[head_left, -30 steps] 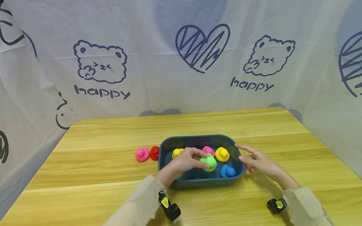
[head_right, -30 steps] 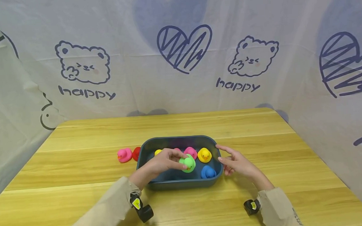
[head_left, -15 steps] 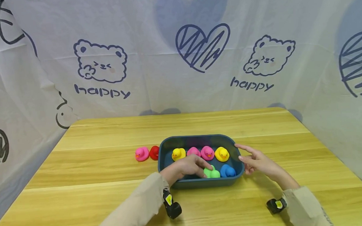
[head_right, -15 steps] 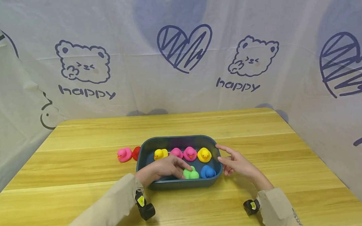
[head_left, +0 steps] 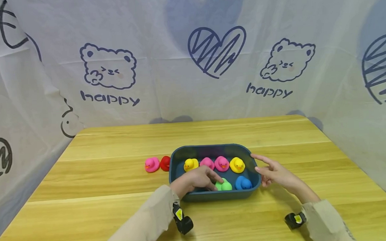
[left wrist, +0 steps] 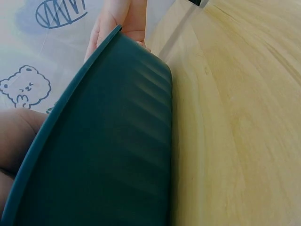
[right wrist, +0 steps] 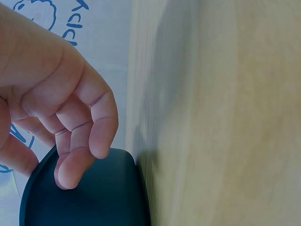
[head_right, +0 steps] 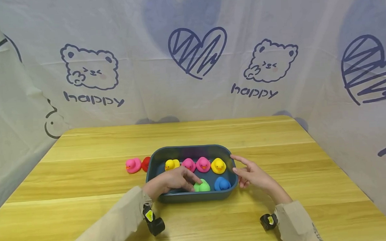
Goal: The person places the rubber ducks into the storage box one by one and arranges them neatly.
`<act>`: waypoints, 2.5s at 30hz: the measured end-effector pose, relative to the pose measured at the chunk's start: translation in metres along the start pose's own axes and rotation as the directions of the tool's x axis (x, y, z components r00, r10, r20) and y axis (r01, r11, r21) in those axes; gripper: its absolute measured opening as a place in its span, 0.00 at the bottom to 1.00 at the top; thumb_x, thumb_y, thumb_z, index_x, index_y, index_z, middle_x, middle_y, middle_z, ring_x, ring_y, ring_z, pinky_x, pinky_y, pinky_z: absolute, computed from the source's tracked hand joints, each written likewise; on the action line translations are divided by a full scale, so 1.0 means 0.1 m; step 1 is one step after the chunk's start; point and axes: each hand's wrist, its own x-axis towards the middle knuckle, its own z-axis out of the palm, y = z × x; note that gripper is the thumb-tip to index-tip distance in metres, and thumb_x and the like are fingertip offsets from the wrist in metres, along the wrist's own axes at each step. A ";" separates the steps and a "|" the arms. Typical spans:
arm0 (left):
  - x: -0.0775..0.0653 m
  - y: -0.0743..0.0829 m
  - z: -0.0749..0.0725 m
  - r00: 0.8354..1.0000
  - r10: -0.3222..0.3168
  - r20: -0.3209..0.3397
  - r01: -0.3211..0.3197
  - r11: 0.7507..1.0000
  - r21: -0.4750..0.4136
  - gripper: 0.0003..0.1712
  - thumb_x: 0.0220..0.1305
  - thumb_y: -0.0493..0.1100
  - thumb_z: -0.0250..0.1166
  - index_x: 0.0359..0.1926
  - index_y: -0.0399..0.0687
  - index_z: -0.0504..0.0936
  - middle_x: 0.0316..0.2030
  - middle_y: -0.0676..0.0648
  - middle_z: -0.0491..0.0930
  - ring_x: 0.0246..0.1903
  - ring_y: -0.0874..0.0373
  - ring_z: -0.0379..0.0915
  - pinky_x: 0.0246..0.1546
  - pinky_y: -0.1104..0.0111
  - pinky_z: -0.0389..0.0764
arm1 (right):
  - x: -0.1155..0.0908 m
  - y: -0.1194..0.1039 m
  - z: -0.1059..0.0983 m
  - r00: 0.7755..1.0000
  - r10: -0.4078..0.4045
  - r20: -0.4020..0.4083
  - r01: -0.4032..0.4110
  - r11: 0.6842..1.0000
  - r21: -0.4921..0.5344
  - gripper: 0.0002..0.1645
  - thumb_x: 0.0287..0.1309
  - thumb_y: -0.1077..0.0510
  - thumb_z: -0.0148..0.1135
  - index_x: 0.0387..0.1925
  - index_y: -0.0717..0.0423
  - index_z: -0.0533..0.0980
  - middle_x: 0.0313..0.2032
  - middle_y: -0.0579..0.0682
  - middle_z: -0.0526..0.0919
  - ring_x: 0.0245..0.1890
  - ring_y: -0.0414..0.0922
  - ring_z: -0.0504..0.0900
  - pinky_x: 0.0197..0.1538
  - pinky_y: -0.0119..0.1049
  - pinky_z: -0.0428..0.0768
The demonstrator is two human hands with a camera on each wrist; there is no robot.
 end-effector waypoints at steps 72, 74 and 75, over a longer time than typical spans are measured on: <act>-0.55 -0.53 -0.99 0.629 0.367 -0.685 -0.420 0.902 0.097 0.10 0.55 0.33 0.62 0.39 0.31 0.79 0.34 0.39 0.78 0.31 0.62 0.72 0.33 0.75 0.72 | 0.00 0.04 -0.01 1.000 -0.005 0.025 0.003 0.999 0.042 0.35 0.65 0.56 0.45 0.67 0.60 0.43 0.17 0.53 0.72 0.17 0.45 0.74 0.23 0.33 0.72; -0.57 -0.55 -1.02 0.625 0.362 -0.692 -0.411 0.906 0.104 0.11 0.55 0.33 0.62 0.39 0.31 0.79 0.35 0.38 0.79 0.32 0.62 0.72 0.34 0.75 0.73 | 0.00 0.04 -0.01 1.000 -0.002 0.023 0.001 0.999 0.038 0.35 0.65 0.56 0.45 0.67 0.60 0.43 0.17 0.53 0.72 0.17 0.45 0.74 0.22 0.33 0.72; -0.57 -0.56 -1.04 0.622 0.358 -0.696 -0.406 0.908 0.104 0.11 0.55 0.33 0.62 0.39 0.31 0.79 0.35 0.38 0.78 0.32 0.62 0.72 0.34 0.75 0.73 | 0.00 0.04 -0.01 1.000 0.000 0.022 -0.001 0.999 0.036 0.35 0.65 0.56 0.45 0.67 0.60 0.43 0.17 0.53 0.72 0.17 0.45 0.74 0.23 0.33 0.72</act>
